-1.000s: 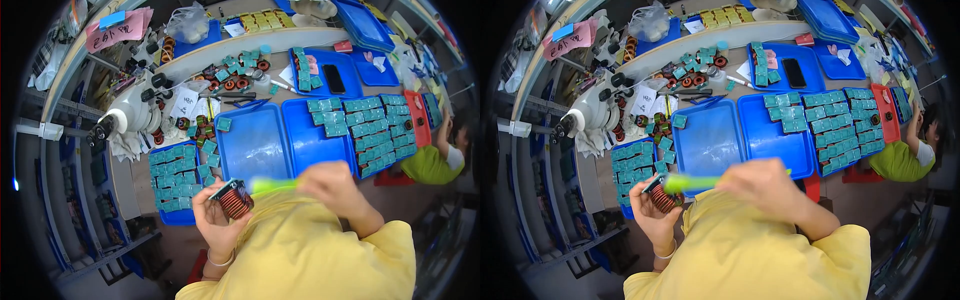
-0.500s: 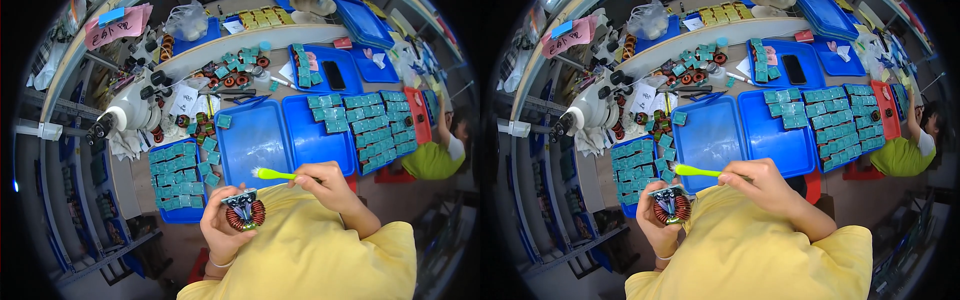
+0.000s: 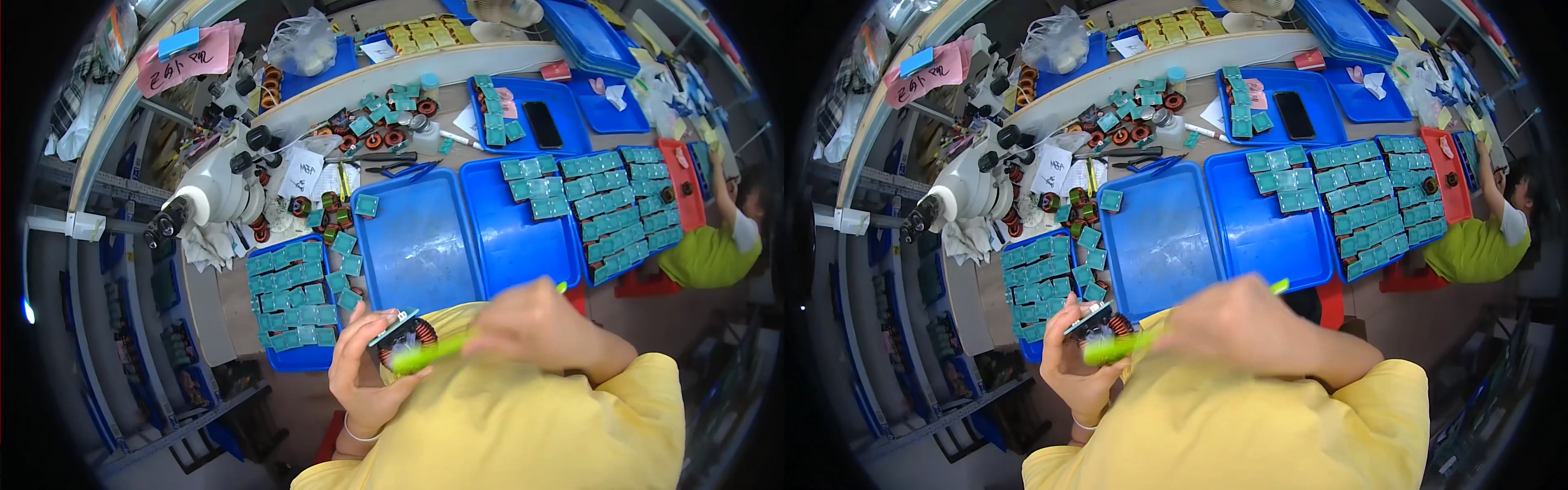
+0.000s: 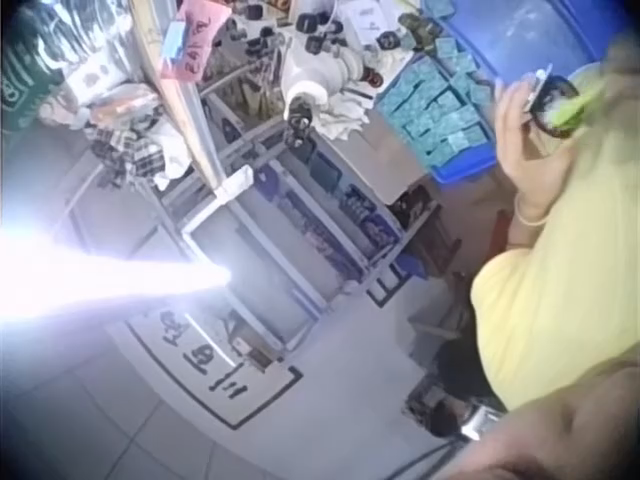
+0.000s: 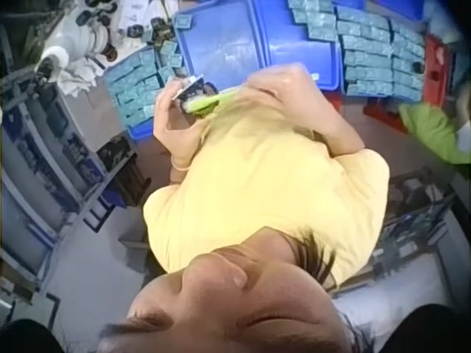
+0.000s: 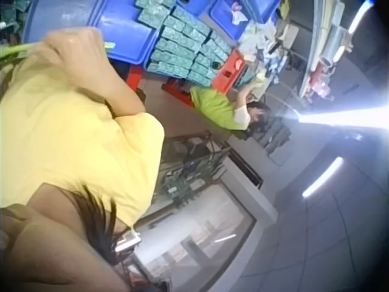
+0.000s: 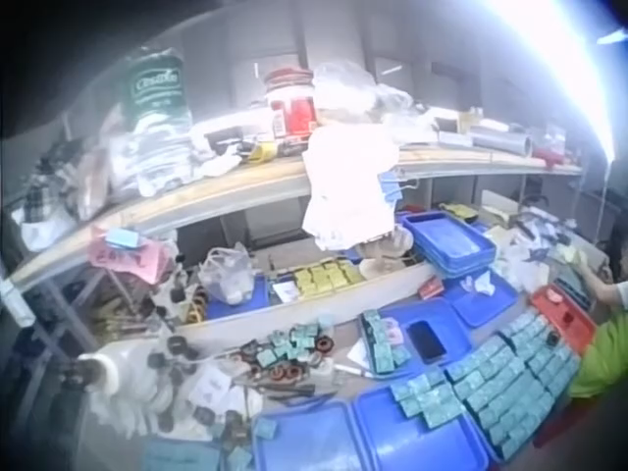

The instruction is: The recorder is using a small brush to clean dust or debris from copper coil components at a workbench.

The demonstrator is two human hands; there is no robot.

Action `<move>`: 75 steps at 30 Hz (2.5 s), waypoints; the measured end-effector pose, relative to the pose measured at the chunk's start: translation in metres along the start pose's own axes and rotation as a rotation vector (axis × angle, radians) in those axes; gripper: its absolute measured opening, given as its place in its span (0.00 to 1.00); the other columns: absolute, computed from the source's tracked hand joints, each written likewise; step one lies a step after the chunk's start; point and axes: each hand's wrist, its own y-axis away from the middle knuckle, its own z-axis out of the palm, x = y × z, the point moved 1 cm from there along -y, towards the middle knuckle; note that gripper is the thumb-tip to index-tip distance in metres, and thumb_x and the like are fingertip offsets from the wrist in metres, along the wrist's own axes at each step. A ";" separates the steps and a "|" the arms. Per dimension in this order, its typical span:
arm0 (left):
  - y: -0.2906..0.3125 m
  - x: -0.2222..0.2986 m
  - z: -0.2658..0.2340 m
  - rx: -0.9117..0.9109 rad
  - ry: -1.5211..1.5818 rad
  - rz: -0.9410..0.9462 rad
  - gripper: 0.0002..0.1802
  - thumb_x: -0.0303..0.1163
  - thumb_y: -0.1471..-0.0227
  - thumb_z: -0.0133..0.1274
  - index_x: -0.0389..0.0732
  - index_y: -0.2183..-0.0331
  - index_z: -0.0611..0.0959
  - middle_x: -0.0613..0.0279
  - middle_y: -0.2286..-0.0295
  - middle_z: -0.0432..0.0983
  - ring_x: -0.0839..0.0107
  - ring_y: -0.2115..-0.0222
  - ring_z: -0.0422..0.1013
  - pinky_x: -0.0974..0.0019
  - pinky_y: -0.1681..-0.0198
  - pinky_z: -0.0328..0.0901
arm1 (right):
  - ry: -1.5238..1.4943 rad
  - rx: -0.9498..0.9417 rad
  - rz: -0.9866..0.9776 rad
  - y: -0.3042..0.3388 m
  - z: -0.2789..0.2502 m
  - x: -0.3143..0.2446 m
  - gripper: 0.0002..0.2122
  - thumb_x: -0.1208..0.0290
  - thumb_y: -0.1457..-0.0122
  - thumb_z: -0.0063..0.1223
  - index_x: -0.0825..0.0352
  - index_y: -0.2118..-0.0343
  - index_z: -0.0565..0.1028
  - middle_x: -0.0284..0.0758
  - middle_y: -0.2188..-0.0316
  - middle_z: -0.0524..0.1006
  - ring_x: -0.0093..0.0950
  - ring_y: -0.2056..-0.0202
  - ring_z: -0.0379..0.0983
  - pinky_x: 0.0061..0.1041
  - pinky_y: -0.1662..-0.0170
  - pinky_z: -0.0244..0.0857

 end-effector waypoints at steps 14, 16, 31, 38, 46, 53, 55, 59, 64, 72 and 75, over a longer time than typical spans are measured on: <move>-0.006 -0.012 0.009 0.027 0.654 -0.290 0.40 0.34 0.78 0.70 0.34 0.59 0.70 0.55 0.65 0.70 0.64 0.61 0.68 0.51 0.43 0.45 | -0.565 0.101 0.259 -0.016 0.015 0.006 0.22 0.65 0.59 0.65 0.67 0.62 0.69 0.31 0.67 0.67 0.18 0.72 0.64 0.15 0.76 0.56; -0.008 -0.010 0.012 0.020 0.707 -0.315 0.40 0.35 0.77 0.70 0.34 0.59 0.69 0.56 0.65 0.70 0.65 0.61 0.67 0.51 0.43 0.46 | -0.515 0.053 0.105 -0.020 0.025 0.005 0.31 0.61 0.66 0.69 0.66 0.59 0.66 0.32 0.65 0.63 0.19 0.75 0.61 0.14 0.76 0.54; -0.015 0.008 0.014 -0.068 0.743 -0.382 0.39 0.28 0.77 0.70 0.32 0.59 0.69 0.51 0.61 0.66 0.65 0.57 0.65 0.62 0.51 0.59 | -0.501 0.154 0.015 -0.022 0.015 -0.002 0.26 0.64 0.63 0.68 0.71 0.63 0.68 0.37 0.66 0.68 0.20 0.74 0.63 0.15 0.79 0.52; -0.019 -0.008 0.007 -0.191 -0.083 0.066 0.31 0.25 0.75 0.68 0.34 0.63 0.72 0.54 0.61 0.65 0.63 0.58 0.66 0.55 0.48 0.56 | 0.061 -0.071 0.023 -0.016 -0.015 0.002 0.08 0.67 0.51 0.55 0.65 0.77 0.74 0.33 0.87 0.70 0.31 0.85 0.67 0.25 0.83 0.58; -0.006 -0.031 0.013 0.098 0.646 -0.365 0.38 0.34 0.71 0.68 0.33 0.57 0.66 0.55 0.59 0.65 0.62 0.58 0.66 0.60 0.50 0.59 | -0.184 0.007 0.061 -0.002 0.010 0.013 0.07 0.69 0.49 0.52 0.67 0.78 0.75 0.37 0.85 0.71 0.31 0.85 0.67 0.25 0.80 0.59; 0.020 -0.072 0.024 0.094 1.732 -0.583 0.39 0.54 0.63 0.58 0.43 0.54 0.64 0.53 0.57 0.64 0.61 0.59 0.65 0.54 0.48 0.58 | -0.563 -0.439 0.279 0.004 0.025 0.030 0.10 0.68 0.45 0.46 0.67 0.77 0.75 0.33 0.83 0.73 0.24 0.84 0.67 0.21 0.79 0.58; 0.027 -0.081 0.016 0.138 1.584 -0.614 0.35 0.57 0.59 0.53 0.46 0.55 0.65 0.53 0.57 0.64 0.62 0.61 0.64 0.56 0.50 0.59 | -0.603 -0.317 0.278 0.006 0.027 0.036 0.11 0.69 0.44 0.45 0.68 0.77 0.75 0.32 0.85 0.71 0.21 0.84 0.65 0.20 0.80 0.56; 0.061 -0.116 -0.013 0.155 1.505 -0.629 0.28 0.50 0.52 0.48 0.43 0.54 0.66 0.53 0.59 0.65 0.64 0.64 0.64 0.64 0.61 0.62 | -0.698 -0.128 0.548 0.022 0.037 0.060 0.14 0.69 0.42 0.41 0.70 0.80 0.74 0.26 0.90 0.65 0.13 0.86 0.57 0.16 0.83 0.48; 0.112 -0.153 -0.099 0.640 0.603 -0.685 0.21 0.35 0.47 0.44 0.38 0.52 0.65 0.56 0.59 0.66 0.67 0.62 0.65 0.67 0.61 0.62 | -0.703 -0.001 0.652 0.040 0.044 0.088 0.16 0.67 0.41 0.40 0.70 0.82 0.72 0.23 0.91 0.60 0.11 0.89 0.50 0.14 0.85 0.40; 0.181 -0.272 -0.214 0.618 -0.807 -0.565 0.26 0.28 0.61 0.58 0.35 0.57 0.70 0.49 0.63 0.70 0.59 0.60 0.67 0.64 0.55 0.59 | -0.591 0.158 0.750 0.054 0.026 0.108 0.17 0.64 0.40 0.39 0.68 0.83 0.69 0.22 0.92 0.57 0.11 0.90 0.47 0.14 0.87 0.37; 0.183 -0.303 -0.243 0.474 -0.878 -0.556 0.25 0.27 0.63 0.60 0.34 0.60 0.72 0.50 0.63 0.71 0.59 0.59 0.67 0.61 0.54 0.59 | -0.546 0.260 0.842 0.059 0.013 0.123 0.15 0.64 0.42 0.43 0.67 0.82 0.72 0.22 0.90 0.59 0.11 0.87 0.51 0.14 0.85 0.42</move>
